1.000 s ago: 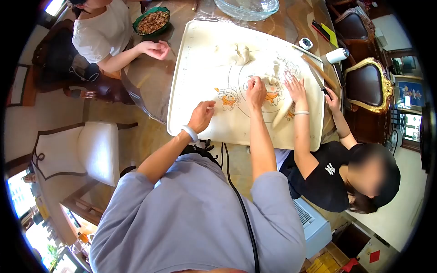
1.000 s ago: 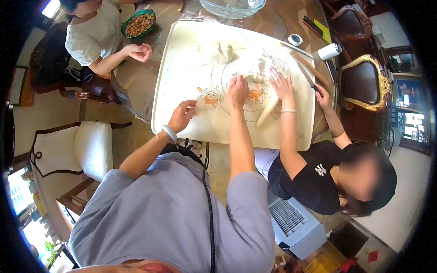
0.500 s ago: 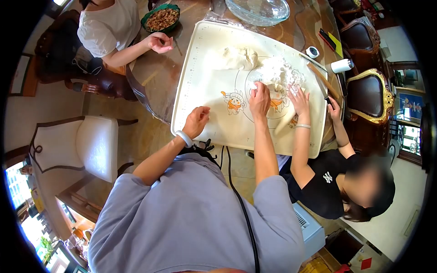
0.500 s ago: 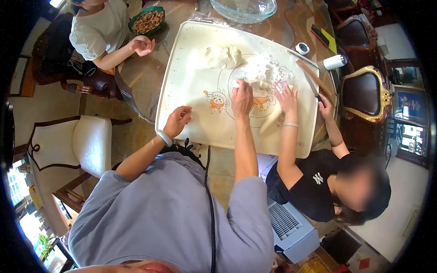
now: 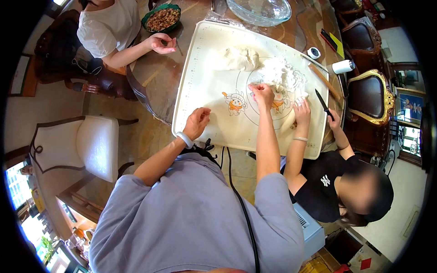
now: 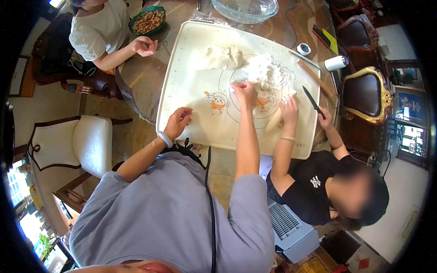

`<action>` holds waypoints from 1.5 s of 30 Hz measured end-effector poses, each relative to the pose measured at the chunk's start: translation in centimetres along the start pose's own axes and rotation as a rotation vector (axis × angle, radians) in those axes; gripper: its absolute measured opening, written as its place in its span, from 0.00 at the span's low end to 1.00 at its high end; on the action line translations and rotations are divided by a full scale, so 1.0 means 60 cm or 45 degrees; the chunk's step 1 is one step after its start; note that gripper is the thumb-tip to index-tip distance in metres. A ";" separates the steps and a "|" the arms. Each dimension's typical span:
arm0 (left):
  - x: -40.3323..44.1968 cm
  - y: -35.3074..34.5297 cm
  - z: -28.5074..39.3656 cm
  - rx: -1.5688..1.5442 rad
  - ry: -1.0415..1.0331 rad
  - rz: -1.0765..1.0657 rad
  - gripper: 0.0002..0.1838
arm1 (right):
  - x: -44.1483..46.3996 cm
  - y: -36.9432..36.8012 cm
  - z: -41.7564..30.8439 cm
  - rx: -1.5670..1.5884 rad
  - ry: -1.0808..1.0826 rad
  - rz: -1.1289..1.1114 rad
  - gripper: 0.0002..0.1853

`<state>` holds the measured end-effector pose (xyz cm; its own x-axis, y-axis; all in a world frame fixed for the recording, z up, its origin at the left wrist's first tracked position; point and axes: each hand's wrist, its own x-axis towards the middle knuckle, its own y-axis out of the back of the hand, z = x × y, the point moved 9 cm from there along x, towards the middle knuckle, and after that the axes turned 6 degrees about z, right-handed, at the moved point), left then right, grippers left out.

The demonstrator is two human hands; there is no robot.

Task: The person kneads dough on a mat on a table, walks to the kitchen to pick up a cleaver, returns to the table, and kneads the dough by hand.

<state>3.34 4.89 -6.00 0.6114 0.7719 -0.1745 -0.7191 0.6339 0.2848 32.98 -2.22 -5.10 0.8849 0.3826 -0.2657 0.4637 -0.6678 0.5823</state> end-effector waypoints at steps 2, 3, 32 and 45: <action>-0.001 0.000 0.000 0.003 -0.009 0.009 0.13 | 0.005 -0.004 0.001 -0.139 0.063 0.013 0.17; -0.002 0.001 0.000 0.005 -0.015 0.013 0.13 | 0.005 -0.005 -0.002 -0.194 0.098 0.027 0.18; 0.120 -0.133 0.110 0.506 -0.373 0.002 0.19 | -0.111 -0.023 -0.015 -0.120 0.707 0.051 0.17; 0.149 -0.130 0.103 0.411 -0.216 -0.062 0.21 | -0.120 -0.013 -0.015 -0.185 0.699 0.095 0.15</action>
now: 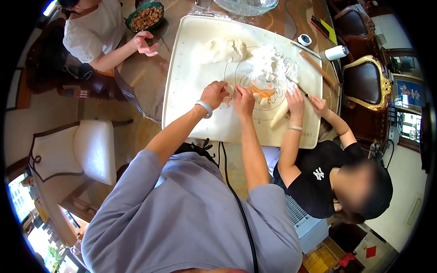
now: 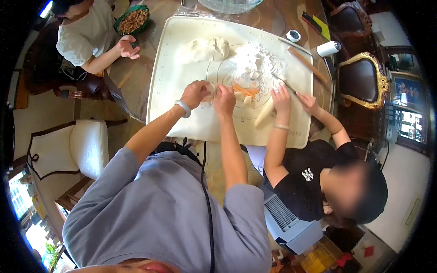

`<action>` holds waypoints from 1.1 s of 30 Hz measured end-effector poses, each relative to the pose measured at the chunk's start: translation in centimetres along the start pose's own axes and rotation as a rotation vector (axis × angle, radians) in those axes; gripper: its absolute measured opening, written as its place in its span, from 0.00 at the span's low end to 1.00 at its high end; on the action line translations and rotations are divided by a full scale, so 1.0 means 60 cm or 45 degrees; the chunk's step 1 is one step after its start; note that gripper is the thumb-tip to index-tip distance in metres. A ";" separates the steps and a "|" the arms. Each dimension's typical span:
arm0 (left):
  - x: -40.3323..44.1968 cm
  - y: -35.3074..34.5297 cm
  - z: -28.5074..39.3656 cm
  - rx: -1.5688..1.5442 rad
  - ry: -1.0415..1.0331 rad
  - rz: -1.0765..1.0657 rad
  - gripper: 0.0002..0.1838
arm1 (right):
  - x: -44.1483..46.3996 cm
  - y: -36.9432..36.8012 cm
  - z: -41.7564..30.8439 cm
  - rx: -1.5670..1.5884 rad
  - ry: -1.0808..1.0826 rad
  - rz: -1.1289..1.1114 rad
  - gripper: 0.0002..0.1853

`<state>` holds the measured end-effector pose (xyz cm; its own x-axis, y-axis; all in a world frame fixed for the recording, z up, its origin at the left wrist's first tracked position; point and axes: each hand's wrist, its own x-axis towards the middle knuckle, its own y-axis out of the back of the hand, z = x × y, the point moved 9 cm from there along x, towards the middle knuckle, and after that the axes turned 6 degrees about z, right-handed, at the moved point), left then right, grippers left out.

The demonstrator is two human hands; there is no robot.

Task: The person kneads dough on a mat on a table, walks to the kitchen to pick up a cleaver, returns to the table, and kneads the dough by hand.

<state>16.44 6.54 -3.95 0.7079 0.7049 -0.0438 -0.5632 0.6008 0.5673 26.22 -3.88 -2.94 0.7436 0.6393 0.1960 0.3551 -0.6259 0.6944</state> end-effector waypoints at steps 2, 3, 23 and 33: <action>-0.002 0.005 0.007 0.024 -0.051 -0.004 0.21 | -0.003 -0.005 0.002 0.093 -0.014 0.022 0.16; -0.003 0.001 0.009 0.039 -0.065 -0.016 0.22 | -0.005 -0.005 -0.002 0.136 -0.021 0.030 0.16; -0.048 0.011 0.018 0.157 -0.077 -0.049 0.23 | -0.069 -0.012 0.008 0.292 -0.263 0.009 0.23; -0.067 0.021 -0.008 0.183 0.067 -0.084 0.17 | -0.105 -0.025 -0.026 0.493 -0.314 -0.021 0.29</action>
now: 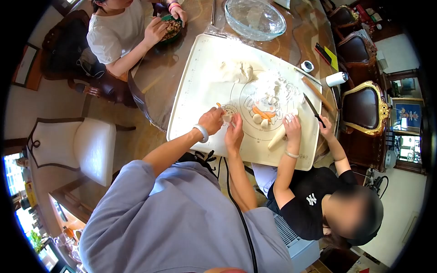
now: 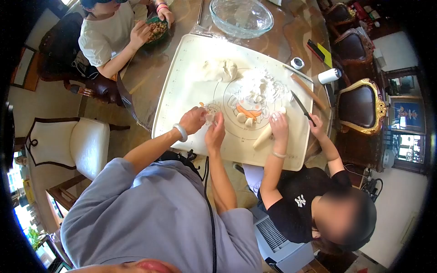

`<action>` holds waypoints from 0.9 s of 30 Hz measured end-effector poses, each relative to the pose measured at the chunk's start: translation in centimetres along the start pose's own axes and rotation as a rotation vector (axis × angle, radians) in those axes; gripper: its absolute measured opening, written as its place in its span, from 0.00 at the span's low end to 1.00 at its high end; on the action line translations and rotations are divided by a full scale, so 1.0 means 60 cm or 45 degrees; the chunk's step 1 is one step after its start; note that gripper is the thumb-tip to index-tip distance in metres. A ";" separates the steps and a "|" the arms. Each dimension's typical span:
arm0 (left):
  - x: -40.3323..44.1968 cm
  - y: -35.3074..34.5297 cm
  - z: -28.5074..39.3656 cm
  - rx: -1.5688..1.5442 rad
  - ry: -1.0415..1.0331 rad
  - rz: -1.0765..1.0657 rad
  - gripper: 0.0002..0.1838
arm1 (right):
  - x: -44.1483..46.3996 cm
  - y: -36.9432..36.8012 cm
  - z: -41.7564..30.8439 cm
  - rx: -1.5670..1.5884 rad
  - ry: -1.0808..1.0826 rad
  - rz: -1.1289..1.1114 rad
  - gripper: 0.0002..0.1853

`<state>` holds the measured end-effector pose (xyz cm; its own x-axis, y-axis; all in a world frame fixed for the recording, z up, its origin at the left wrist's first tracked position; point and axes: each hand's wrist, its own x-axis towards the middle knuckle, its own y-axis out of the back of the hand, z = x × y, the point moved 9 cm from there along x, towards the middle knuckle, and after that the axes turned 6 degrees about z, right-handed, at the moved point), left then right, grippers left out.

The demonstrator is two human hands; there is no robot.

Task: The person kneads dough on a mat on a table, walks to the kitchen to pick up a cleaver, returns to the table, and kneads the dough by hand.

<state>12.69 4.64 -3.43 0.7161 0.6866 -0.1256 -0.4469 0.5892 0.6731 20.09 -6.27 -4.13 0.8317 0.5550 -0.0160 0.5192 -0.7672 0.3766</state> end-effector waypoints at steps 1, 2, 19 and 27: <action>-0.003 0.004 0.002 -0.023 -0.038 0.046 0.17 | -0.005 0.004 -0.006 0.015 0.046 0.027 0.28; -0.011 0.004 0.002 -0.050 -0.074 0.093 0.17 | -0.013 0.008 -0.012 0.028 0.093 0.052 0.28; -0.011 -0.007 0.001 0.055 -0.252 -0.011 0.22 | -0.023 -0.009 0.001 0.060 -0.059 -0.007 0.27; -0.012 0.004 -0.001 0.073 -0.231 0.008 0.15 | -0.028 -0.009 -0.001 -0.003 -0.004 0.112 0.20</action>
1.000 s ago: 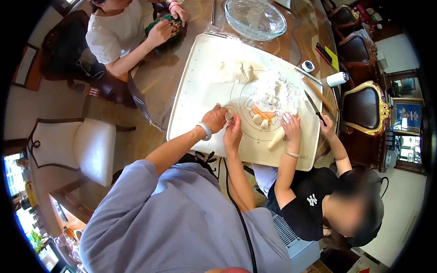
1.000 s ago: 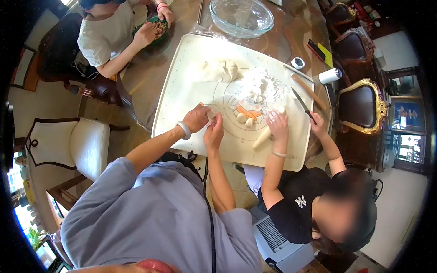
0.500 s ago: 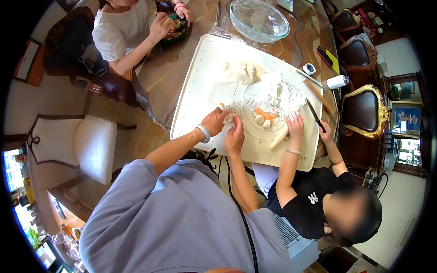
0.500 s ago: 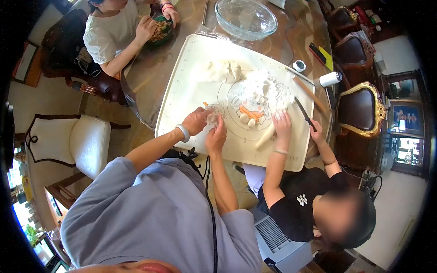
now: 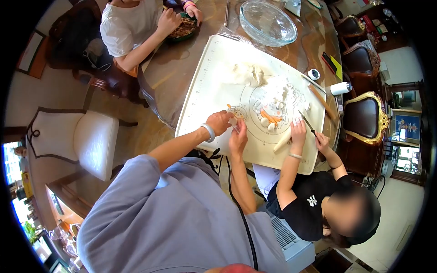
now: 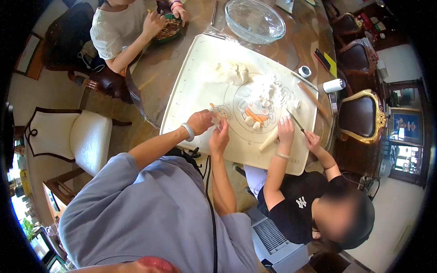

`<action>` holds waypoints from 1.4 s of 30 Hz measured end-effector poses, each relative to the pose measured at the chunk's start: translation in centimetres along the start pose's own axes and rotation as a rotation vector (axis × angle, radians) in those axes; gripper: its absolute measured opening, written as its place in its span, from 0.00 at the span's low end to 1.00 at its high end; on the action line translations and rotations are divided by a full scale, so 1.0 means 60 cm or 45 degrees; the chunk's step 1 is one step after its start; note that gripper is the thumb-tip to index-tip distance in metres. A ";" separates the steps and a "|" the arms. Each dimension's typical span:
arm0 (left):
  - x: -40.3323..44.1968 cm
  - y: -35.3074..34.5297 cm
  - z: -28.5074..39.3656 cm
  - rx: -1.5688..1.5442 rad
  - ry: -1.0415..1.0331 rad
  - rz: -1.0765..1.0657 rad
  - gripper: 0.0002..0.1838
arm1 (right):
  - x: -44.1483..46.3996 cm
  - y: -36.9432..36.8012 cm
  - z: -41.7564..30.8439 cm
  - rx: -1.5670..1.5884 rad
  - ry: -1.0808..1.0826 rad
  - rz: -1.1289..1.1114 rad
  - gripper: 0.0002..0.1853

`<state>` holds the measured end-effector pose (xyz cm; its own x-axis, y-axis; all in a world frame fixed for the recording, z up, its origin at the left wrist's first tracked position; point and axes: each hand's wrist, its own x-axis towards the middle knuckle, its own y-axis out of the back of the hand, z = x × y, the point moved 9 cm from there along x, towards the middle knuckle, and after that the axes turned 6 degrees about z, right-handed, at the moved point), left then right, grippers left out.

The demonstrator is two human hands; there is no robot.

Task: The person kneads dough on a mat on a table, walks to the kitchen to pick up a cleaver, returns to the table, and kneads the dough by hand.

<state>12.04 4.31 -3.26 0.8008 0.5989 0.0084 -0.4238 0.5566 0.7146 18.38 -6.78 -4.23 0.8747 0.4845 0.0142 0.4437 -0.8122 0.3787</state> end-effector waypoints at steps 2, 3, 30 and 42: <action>0.003 0.003 -0.011 -0.044 0.077 -0.033 0.12 | 0.011 0.009 -0.012 -0.106 -0.063 -0.008 0.17; 0.005 0.004 -0.016 -0.066 0.114 -0.052 0.12 | 0.017 0.012 -0.011 -0.089 -0.062 -0.002 0.15; 0.019 -0.007 -0.037 -0.266 0.199 -0.235 0.17 | 0.087 0.007 0.031 -0.292 -0.192 -0.215 0.15; -0.018 0.000 0.003 0.052 -0.008 -0.029 0.25 | 0.021 0.001 0.048 0.246 -0.204 -0.083 0.18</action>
<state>11.26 3.57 -3.15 0.8128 0.5825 -0.0036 -0.3880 0.5460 0.7426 20.04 -7.16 -6.86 0.8557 0.4929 -0.1572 0.5160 -0.8353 0.1898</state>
